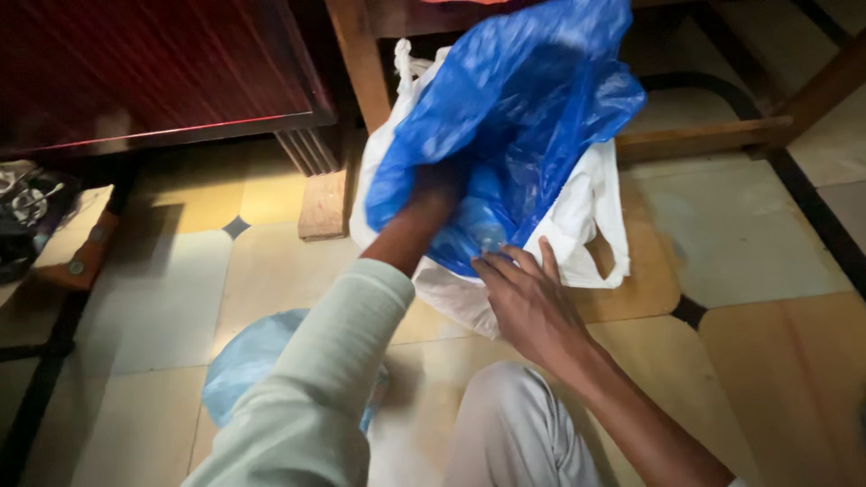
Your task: The person sits on the floor and repeatedly folds black plastic bags into small, compact squares by hand. They retrieve each bag from a blue plastic bag, fold it, and place the finished square into a light blue plastic bag.
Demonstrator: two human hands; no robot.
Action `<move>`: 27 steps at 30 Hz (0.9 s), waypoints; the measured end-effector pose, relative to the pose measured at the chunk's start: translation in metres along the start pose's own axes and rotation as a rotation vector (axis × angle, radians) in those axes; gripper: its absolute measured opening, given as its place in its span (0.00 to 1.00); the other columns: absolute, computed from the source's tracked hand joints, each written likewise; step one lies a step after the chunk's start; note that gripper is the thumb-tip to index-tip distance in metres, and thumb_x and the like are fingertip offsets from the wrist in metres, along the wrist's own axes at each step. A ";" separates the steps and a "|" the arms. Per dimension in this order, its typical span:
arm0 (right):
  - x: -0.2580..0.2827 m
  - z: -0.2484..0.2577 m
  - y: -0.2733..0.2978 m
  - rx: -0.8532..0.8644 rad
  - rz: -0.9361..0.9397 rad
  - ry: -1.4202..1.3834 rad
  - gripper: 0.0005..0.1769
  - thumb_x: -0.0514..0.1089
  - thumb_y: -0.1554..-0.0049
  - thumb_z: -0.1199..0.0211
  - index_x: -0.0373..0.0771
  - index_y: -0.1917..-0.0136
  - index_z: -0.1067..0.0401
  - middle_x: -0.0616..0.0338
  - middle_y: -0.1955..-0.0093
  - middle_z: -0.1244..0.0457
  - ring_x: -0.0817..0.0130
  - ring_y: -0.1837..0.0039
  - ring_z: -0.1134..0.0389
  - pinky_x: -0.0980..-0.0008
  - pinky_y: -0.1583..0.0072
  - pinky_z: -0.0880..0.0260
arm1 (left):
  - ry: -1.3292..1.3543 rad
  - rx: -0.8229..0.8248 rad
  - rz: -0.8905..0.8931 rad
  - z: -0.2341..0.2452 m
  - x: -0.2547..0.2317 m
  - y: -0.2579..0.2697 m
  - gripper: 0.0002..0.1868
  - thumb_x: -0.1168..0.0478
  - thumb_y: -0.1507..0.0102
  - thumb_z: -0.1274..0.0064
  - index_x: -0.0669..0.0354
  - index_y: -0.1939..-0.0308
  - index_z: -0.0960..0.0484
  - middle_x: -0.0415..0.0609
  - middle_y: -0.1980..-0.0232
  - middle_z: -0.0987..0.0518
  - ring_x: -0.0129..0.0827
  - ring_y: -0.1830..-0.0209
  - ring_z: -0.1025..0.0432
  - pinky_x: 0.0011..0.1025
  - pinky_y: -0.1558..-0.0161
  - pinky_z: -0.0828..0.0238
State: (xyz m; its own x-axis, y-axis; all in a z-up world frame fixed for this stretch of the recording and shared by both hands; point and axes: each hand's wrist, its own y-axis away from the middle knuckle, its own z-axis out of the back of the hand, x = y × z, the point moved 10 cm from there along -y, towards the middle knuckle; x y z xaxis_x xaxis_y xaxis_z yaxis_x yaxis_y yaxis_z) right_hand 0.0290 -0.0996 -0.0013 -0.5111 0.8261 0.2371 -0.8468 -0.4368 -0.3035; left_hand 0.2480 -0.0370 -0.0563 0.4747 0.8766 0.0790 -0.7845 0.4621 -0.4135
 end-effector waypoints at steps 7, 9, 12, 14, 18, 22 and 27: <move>-0.015 0.001 0.005 -0.061 -0.011 -0.024 0.25 0.33 0.45 0.43 0.32 0.33 0.32 0.48 0.31 0.36 0.49 0.25 0.43 0.36 0.26 0.54 | -0.035 0.250 0.000 0.013 -0.008 -0.005 0.10 0.62 0.38 0.45 0.56 0.54 0.14 0.57 0.45 0.19 0.48 0.44 0.25 0.43 0.44 0.27; -0.023 0.005 0.008 -0.120 -0.019 -0.049 0.24 0.35 0.44 0.42 0.30 0.34 0.32 0.46 0.32 0.36 0.48 0.25 0.43 0.38 0.25 0.54 | 0.250 -0.005 -0.053 0.090 -0.044 -0.002 0.07 0.66 0.36 0.45 0.57 0.55 0.14 0.58 0.49 0.18 0.52 0.54 0.22 0.45 0.56 0.24; -0.043 0.029 0.025 -0.296 -0.059 -0.121 0.21 0.36 0.43 0.39 0.29 0.36 0.30 0.45 0.35 0.35 0.48 0.28 0.39 0.42 0.23 0.51 | 0.589 -0.261 -0.065 0.179 -0.083 0.008 0.08 0.65 0.41 0.39 0.57 0.58 0.14 0.54 0.60 0.15 0.54 0.60 0.23 0.45 0.60 0.26; -0.068 0.051 0.052 -0.435 -0.152 -0.206 0.18 0.34 0.45 0.37 0.33 0.40 0.27 0.50 0.38 0.33 0.50 0.32 0.33 0.43 0.22 0.45 | 0.758 -0.281 -0.014 0.201 -0.101 0.004 0.07 0.64 0.40 0.39 0.57 0.58 0.14 0.53 0.63 0.15 0.52 0.61 0.21 0.43 0.59 0.25; -0.141 0.080 0.131 -0.668 -0.443 -0.519 0.16 0.37 0.36 0.37 0.33 0.36 0.31 0.51 0.40 0.32 0.62 0.41 0.27 0.62 0.38 0.26 | 0.974 -0.147 0.083 0.183 -0.158 0.002 0.08 0.63 0.38 0.40 0.58 0.55 0.15 0.56 0.63 0.16 0.48 0.62 0.19 0.39 0.59 0.24; -0.203 0.084 0.214 -0.775 -0.642 -0.955 0.28 0.41 0.37 0.40 0.38 0.27 0.44 0.53 0.42 0.35 0.69 0.46 0.28 0.71 0.46 0.23 | 1.109 -0.190 -0.077 0.160 -0.252 0.013 0.08 0.66 0.40 0.39 0.61 0.57 0.15 0.57 0.59 0.16 0.49 0.60 0.20 0.38 0.58 0.24; -0.251 0.064 0.312 -0.754 -0.760 -1.001 0.24 0.35 0.41 0.34 0.33 0.34 0.38 0.57 0.41 0.36 0.72 0.40 0.32 0.71 0.42 0.27 | 1.354 0.064 -0.110 0.079 -0.380 0.053 0.08 0.67 0.38 0.41 0.62 0.56 0.18 0.56 0.60 0.17 0.43 0.61 0.19 0.33 0.59 0.22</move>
State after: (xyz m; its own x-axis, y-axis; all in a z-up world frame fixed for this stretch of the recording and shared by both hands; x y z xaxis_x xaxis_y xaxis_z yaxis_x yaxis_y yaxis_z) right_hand -0.1161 -0.4662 -0.0961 -0.1399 0.0436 0.9892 -0.8380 0.5270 -0.1417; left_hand -0.0050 -0.3352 -0.0365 0.5227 0.0343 -0.8518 -0.7167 0.5587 -0.4173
